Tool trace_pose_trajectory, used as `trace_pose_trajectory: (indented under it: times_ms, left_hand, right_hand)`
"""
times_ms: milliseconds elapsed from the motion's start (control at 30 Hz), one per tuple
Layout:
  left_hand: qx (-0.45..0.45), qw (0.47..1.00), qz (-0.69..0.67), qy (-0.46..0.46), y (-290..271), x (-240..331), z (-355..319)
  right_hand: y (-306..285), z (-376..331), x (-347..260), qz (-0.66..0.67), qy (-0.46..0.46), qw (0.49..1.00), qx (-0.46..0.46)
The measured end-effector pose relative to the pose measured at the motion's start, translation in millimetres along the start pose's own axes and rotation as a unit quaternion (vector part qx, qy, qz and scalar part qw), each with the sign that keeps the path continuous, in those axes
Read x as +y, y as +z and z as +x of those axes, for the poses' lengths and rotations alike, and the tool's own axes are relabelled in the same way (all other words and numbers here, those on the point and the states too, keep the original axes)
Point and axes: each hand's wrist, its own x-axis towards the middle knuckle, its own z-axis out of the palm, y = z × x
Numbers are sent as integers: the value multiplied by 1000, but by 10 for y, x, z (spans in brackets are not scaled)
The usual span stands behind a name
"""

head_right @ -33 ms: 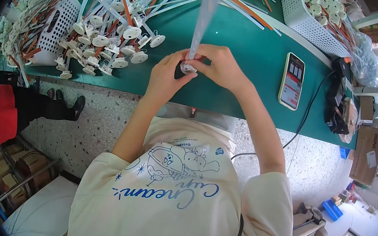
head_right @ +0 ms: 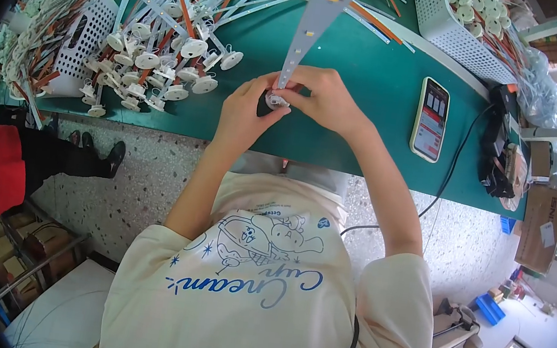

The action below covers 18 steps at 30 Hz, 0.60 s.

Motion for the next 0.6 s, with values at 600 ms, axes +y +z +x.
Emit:
trace_pose_trajectory:
  times_ms: [600]
  left_hand:
    - [-15,990,-122,-73,-193,24,19]
  right_hand:
    - [-579,335,262,113,170,977,-60]
